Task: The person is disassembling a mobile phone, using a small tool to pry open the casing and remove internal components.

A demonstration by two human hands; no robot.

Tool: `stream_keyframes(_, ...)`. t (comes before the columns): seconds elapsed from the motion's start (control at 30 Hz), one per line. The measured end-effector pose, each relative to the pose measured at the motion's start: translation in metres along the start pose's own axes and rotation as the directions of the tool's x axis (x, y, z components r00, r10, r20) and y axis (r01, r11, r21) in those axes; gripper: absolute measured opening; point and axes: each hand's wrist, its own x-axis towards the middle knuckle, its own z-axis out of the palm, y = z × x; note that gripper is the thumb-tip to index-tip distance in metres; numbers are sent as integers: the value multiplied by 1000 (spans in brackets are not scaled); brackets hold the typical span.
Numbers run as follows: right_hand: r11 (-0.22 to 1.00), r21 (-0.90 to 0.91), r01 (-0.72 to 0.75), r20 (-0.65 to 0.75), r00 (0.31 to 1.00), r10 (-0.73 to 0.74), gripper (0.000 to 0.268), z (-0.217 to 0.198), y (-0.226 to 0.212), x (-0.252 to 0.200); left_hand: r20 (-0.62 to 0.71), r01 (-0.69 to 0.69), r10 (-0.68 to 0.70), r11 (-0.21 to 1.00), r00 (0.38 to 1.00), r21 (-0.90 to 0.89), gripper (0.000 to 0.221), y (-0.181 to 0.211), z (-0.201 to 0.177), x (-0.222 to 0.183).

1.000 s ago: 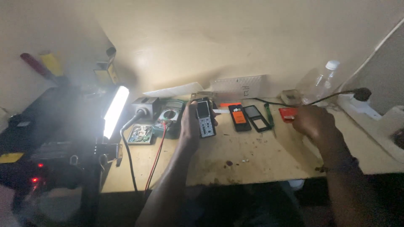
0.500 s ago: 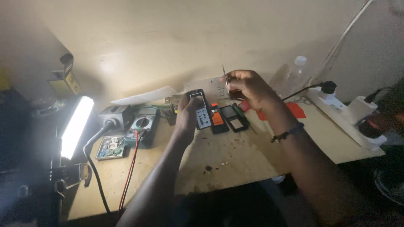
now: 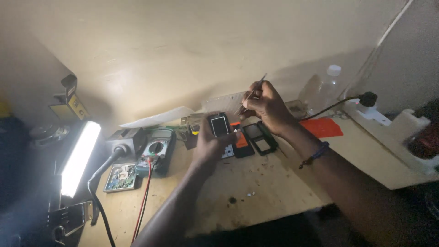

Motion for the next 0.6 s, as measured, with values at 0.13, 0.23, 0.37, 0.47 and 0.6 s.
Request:
stream_keyframes(0.13,998,55,22,11,1000,-23,36,5,5,-3,-22,-37,37,999,999,-23,72,-16,1,10)
stream_keyframes(0.23,980,-141,143,72,988,-134,24,8,2,-13,-49,-131,123,960,991,-249,72,-33,-6,16)
stream_keyframes(0.37,911,-295,288,234,946,-224,10,13,-1,-21,58,-94,125,920,990,-380,84,-30,-10,13)
stream_keyframes(0.47,841,-374,391,283,912,-298,18,13,2,-23,98,-18,70,892,993,-452,71,-16,1,6)
stream_keyframes(0.6,731,-477,488,370,866,-337,41,21,-3,-28,84,43,7,814,996,-579,51,2,13,-1)
